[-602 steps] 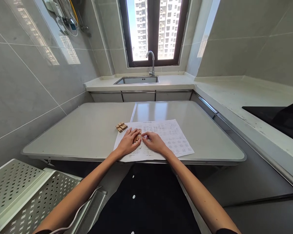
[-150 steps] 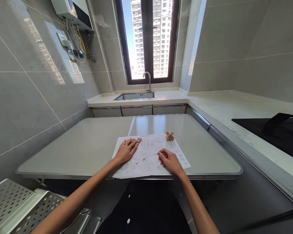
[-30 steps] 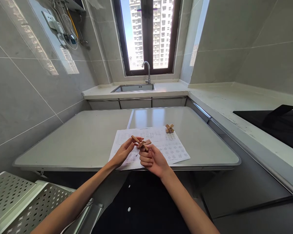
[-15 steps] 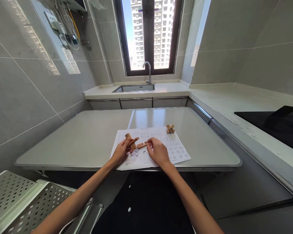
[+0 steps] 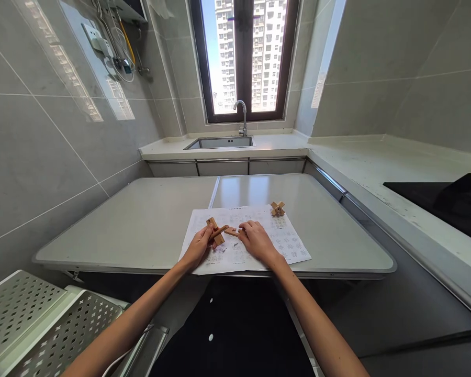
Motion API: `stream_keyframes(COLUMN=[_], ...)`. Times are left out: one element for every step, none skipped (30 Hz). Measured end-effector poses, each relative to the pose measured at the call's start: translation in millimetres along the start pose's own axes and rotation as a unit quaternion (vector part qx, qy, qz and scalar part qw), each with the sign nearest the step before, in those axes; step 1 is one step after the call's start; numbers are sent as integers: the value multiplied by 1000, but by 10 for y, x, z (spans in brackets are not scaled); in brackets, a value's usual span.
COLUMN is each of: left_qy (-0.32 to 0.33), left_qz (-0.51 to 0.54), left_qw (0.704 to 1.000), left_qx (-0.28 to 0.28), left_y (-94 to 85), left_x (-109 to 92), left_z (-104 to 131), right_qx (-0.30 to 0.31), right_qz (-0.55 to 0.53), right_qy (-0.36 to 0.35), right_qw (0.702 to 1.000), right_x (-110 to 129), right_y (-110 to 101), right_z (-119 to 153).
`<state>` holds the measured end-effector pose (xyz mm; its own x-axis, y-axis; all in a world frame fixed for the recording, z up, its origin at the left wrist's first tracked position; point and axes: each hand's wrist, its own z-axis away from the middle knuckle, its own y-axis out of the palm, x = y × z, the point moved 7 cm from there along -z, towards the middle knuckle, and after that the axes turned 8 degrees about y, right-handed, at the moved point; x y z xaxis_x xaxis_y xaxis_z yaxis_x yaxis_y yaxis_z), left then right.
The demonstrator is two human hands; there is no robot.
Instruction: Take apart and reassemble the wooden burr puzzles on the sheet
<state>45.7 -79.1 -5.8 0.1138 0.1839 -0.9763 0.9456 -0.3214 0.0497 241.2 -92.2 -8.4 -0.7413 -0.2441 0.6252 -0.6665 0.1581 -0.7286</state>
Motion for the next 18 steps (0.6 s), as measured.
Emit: stream_keyframes(left_qy=[3, 6, 9, 13, 16, 19, 21, 22, 22, 22, 23, 23, 24, 26, 27, 28, 28, 28], left_qz=[-4, -7, -12, -16, -21, -26, -32, -38, -44, -50, -54, -58, -59, -58, -56, -53, -49, -46], left_qw=[1000, 1000, 1000, 1000, 1000, 999, 999, 999, 999, 998, 998, 998, 998, 998, 998, 998, 998, 998], left_qx=[-1, -2, -2, -2, -1, 1, 4, 6, 8, 10, 12, 14, 17, 21, 24, 26, 28, 27], left_y=[-4, -8, -13, -18, -22, -27, -32, -37, -41, -44, -44, -40, -33, -22, -11, -1, 7, 11], left_x=[0, -1, -3, -5, -6, -7, -8, -11, -15, -24, -37, -52, -70, -86, -100, -108, -111, -108], left_z=[-1, -3, -5, -8, -10, -11, -11, -10, -8, -4, 1, 5, 10, 13, 15, 15, 13, 11], right_qx=[1, 2, 2, 2, 2, 2, 1, -3, -9, -18, -28, -39, -49, -56, -61, -60, -54, -45], right_qz=[-2, -6, -11, -18, -27, -38, -50, -63, -79, -97, -118, -141, -168, -199, -234, -272, -313, -355], right_qy=[4, 8, 12, 16, 20, 25, 30, 37, 46, 58, 72, 86, 101, 116, 128, 138, 146, 152], right_qw=[1000, 1000, 1000, 1000, 999, 999, 998, 997, 996, 993, 990, 985, 979, 971, 962, 951, 937, 921], right_x=[-11, -20, -27, -32, -34, -35, -36, -38, -44, -53, -64, -76, -86, -91, -89, -76, -53, -20], right_y=[1, 0, -1, -2, -5, -9, -16, -28, -47, -72, -102, -133, -163, -189, -208, -218, -219, -212], right_z=[8, 18, 28, 39, 50, 62, 73, 83, 91, 99, 104, 108, 111, 112, 113, 114, 114, 115])
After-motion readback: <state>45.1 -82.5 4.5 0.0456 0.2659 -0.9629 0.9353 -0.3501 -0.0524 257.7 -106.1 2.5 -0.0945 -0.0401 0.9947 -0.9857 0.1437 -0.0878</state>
